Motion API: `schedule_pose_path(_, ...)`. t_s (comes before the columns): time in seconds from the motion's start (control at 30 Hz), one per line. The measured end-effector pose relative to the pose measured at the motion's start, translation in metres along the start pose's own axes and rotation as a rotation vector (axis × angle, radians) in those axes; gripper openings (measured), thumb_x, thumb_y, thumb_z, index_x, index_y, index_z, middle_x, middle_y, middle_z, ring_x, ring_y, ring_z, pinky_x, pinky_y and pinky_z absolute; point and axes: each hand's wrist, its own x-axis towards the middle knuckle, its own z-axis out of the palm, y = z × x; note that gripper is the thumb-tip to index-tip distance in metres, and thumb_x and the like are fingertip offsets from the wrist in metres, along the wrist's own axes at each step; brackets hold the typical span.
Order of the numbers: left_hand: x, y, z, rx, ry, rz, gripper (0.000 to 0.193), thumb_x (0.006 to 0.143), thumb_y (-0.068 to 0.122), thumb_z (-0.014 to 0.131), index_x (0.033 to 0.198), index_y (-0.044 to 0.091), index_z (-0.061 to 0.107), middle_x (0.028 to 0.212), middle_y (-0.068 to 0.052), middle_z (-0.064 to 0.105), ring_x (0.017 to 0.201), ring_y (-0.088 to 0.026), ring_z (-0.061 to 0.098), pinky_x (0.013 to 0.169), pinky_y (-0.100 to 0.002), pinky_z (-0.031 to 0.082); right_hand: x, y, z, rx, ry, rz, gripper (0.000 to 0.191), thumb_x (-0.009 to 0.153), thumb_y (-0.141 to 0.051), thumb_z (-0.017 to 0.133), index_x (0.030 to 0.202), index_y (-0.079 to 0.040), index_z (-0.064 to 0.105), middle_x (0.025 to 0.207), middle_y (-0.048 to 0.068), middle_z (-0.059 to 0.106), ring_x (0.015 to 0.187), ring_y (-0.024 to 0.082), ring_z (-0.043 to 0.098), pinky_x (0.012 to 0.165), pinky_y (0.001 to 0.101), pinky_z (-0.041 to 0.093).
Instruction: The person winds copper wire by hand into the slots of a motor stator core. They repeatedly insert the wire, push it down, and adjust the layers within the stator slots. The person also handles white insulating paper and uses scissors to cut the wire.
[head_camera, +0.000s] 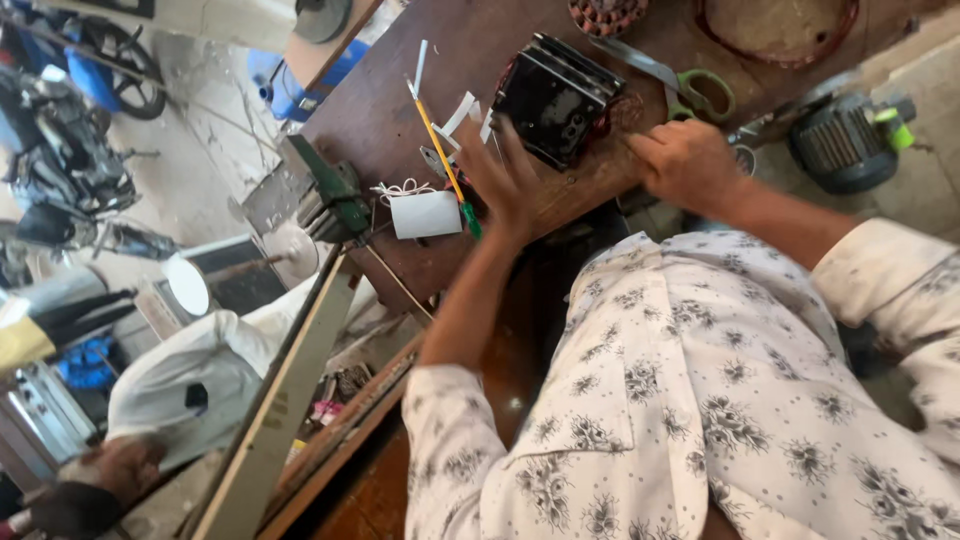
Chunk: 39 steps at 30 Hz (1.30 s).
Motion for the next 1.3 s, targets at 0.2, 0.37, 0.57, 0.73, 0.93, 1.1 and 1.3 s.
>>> schedule_pose_path(0.2, -0.127, 0.073, 0.028, -0.145, -0.425, 0.074, 0.057, 0.094, 0.011, 0.069, 0.144, 0.004, 0.044, 0.112, -0.024, 0.070, 0.092, -0.038, 0.069, 0.083, -0.045, 0.056, 0.047, 0.040, 0.002, -0.227, -0.244, -0.319, 0.043, 0.085, -0.032, 0.066, 0.123, -0.014, 0.074, 0.062, 0.006, 0.069, 0.055, 0.022, 0.070, 0.049, 0.0346, 0.057)
schedule_pose_path(0.37, -0.117, 0.091, 0.083, 0.020, -0.596, -0.452, 0.101, 0.085, 0.024, 0.068, 0.161, -0.001, 0.008, 0.105, -0.031, 0.068, 0.076, -0.046, 0.070, 0.069, -0.053, 0.057, 0.061, 0.064, 0.008, -0.264, -0.173, -0.530, 0.034, 0.086, -0.022, 0.065, 0.118, -0.014, 0.070, 0.082, 0.004, 0.071, 0.070, 0.019, 0.072, 0.061, 0.0329, 0.058)
schedule_pose_path(0.57, -0.092, 0.083, 0.100, 0.156, -0.520, -0.399, 0.072, 0.093, 0.035, 0.068, 0.152, 0.009, 0.037, 0.092, -0.022, 0.074, 0.076, -0.040, 0.073, 0.069, -0.051, 0.060, 0.064, 0.081, -0.012, -0.155, -0.312, -0.588, 0.042, 0.089, -0.024, 0.066, 0.131, -0.022, 0.069, 0.072, 0.005, 0.070, 0.064, 0.024, 0.071, 0.056, 0.0373, 0.057)
schedule_pose_path(0.73, -0.088, 0.083, 0.097, 0.214, -0.408, -0.302, 0.069, 0.095, 0.033, 0.064, 0.149, 0.002, 0.035, 0.089, -0.021, 0.074, 0.070, -0.039, 0.072, 0.058, -0.048, 0.058, 0.069, 0.079, -0.010, -0.208, -0.294, -0.471, 0.034, 0.095, -0.015, 0.062, 0.128, -0.020, 0.069, 0.085, 0.006, 0.073, 0.062, 0.023, 0.071, 0.047, 0.0363, 0.055)
schedule_pose_path(0.93, -0.083, 0.086, 0.101, 0.404, -0.418, -0.258, 0.060, 0.095, 0.014, 0.054, 0.149, -0.006, 0.036, 0.071, -0.019, 0.071, 0.058, -0.038, 0.070, 0.052, -0.048, 0.056, 0.058, 0.076, 0.020, -0.409, -0.413, -0.388, 0.016, 0.097, -0.015, 0.064, 0.112, -0.012, 0.068, 0.085, 0.008, 0.074, 0.070, 0.022, 0.075, 0.056, 0.0350, 0.059)
schedule_pose_path(1.1, -0.080, 0.079, 0.106, 0.429, -0.412, -0.294, 0.058, 0.095, 0.015, 0.055, 0.146, -0.005, 0.039, 0.068, -0.018, 0.070, 0.058, -0.038, 0.069, 0.053, -0.049, 0.056, 0.049, 0.063, 0.029, -0.386, -0.279, -0.377, 0.024, 0.092, -0.015, 0.067, 0.114, -0.007, 0.067, 0.087, 0.008, 0.073, 0.065, 0.021, 0.074, 0.052, 0.0343, 0.058)
schedule_pose_path(1.3, -0.078, 0.102, 0.049, 0.235, -0.429, -0.155, 0.059, 0.094, 0.020, 0.064, 0.144, -0.004, 0.044, 0.072, -0.020, 0.071, 0.057, -0.033, 0.069, 0.053, -0.045, 0.056, 0.030, 0.036, -0.010, 0.076, -0.276, -0.181, 0.034, 0.099, -0.028, 0.075, 0.124, -0.006, 0.069, 0.086, 0.010, 0.071, 0.067, 0.025, 0.070, 0.055, 0.0380, 0.055)
